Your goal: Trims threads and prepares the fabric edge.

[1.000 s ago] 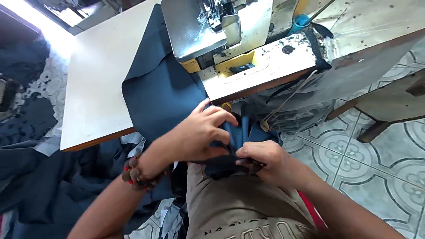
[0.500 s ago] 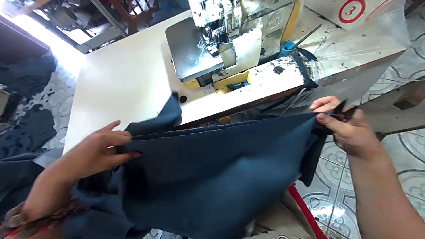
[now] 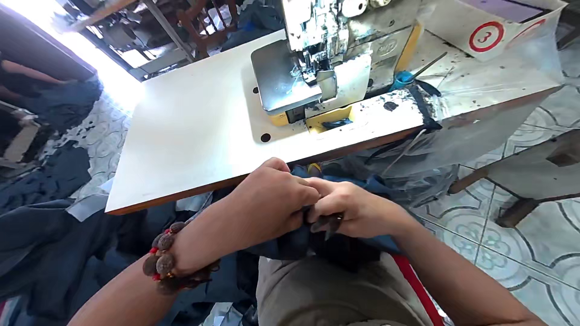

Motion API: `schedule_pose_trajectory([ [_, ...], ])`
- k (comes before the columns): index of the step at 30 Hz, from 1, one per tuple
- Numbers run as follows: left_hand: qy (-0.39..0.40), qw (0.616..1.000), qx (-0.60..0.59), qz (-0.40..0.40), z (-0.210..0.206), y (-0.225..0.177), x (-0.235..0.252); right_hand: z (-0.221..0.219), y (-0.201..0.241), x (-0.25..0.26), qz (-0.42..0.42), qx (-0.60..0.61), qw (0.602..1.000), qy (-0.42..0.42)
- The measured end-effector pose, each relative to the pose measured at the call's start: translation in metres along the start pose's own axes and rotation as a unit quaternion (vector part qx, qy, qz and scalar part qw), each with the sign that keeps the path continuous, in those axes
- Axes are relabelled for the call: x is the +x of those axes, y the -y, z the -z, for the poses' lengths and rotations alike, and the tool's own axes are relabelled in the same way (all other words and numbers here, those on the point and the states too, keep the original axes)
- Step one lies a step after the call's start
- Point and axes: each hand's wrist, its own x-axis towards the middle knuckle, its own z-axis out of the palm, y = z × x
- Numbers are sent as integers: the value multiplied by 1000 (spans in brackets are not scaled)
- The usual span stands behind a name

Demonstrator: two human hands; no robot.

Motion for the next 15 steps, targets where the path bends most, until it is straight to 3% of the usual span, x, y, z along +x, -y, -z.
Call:
schedule_pose_trajectory([
  [6, 11, 998, 53, 40, -7, 3, -17, -6, -7, 3, 1, -22, 998, 58],
  [9, 117, 980, 94, 133, -20, 6, -41, 7, 11, -4, 1, -43, 994, 97],
  [13, 306, 921, 65, 234, -48, 8, -59, 30, 31, -23, 15, -27, 988, 149],
  [15, 286, 923, 39, 255, -45, 27, -73, 40, 31, -38, -7, -55, 986, 154],
])
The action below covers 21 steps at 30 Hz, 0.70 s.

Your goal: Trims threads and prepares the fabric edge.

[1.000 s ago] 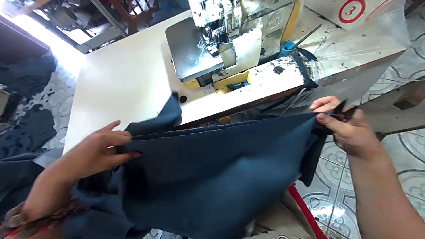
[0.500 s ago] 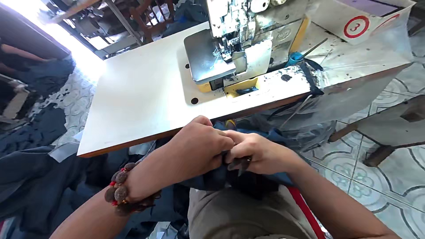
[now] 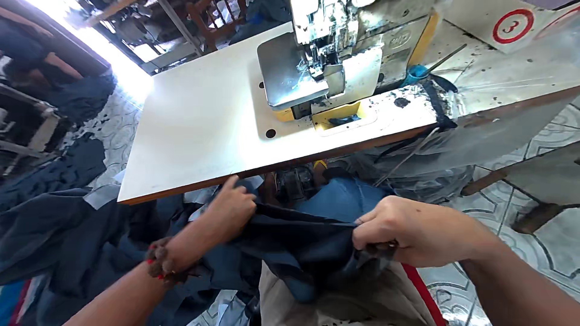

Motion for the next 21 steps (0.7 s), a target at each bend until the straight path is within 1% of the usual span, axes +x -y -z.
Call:
schedule_pose_trajectory([
  [3, -141, 984, -86, -70, 14, 62, -22, 0, -14, -21, -76, -40, 996, -8],
  [4, -178, 972, -120, -91, 25, 76, -33, -3, -19, -25, -105, -42, 994, -11],
  [6, -229, 946, -199, -116, 50, 90, -53, -12, -31, -26, -143, -35, 989, -17],
  [9, -273, 931, -216, -106, 71, 93, -67, -29, -45, -15, -151, -6, 988, -19],
  [11, -305, 924, -215, -90, 74, 96, -66, -37, -52, -10, -146, 6, 989, -28],
  [13, -330, 910, -237, -76, 73, 110, -63, -41, -58, -10, -139, -2, 989, -45],
  [15, -348, 887, -296, -64, 72, 119, -61, -39, -62, -13, -143, -4, 988, -51],
  [17, -361, 862, -350, -71, 68, 124, -56, -36, -64, -17, -143, -7, 988, -50],
  [19, -367, 845, -381, -78, 67, 120, -50, -33, -62, -19, -150, -3, 988, -36],
  [21, -381, 830, -403, -65, 71, 106, -48, -31, -61, -21, -162, 10, 986, -22],
])
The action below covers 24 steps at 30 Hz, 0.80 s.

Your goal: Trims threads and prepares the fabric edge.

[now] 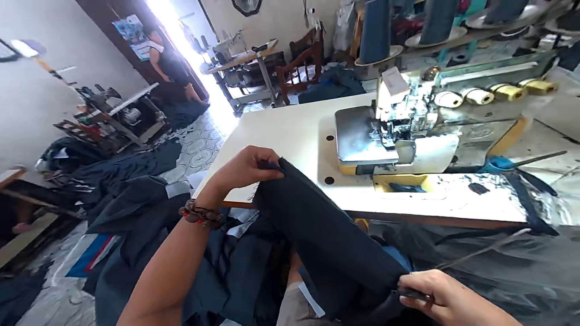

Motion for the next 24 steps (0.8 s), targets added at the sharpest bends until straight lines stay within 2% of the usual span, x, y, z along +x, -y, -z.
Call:
schedule_pose_trajectory([
  [3, -11, 1000, -12, 26, -6, -11, 7, 0, -3, -3, -1, 10, 1000, -1],
  [12, 55, 998, -8, 40, 0, -22, 43, -10, -7, -8, -29, 33, 998, -39],
  [14, 48, 997, 51, 27, -1, -16, 61, -18, -6, -8, -34, 38, 997, -66],
  [16, 40, 986, 159, 11, -5, -2, 86, -29, 0, -5, -38, 40, 994, -95],
  [19, -6, 958, 281, 51, -34, -5, 122, -49, 22, 5, -48, 55, 989, -131],
  [21, -48, 942, 325, 61, -71, -8, 139, -63, 37, 10, -56, 76, 983, -159],
  [24, -137, 949, 285, 16, -132, -6, 137, -77, 54, 7, -64, 103, 972, -203],
])
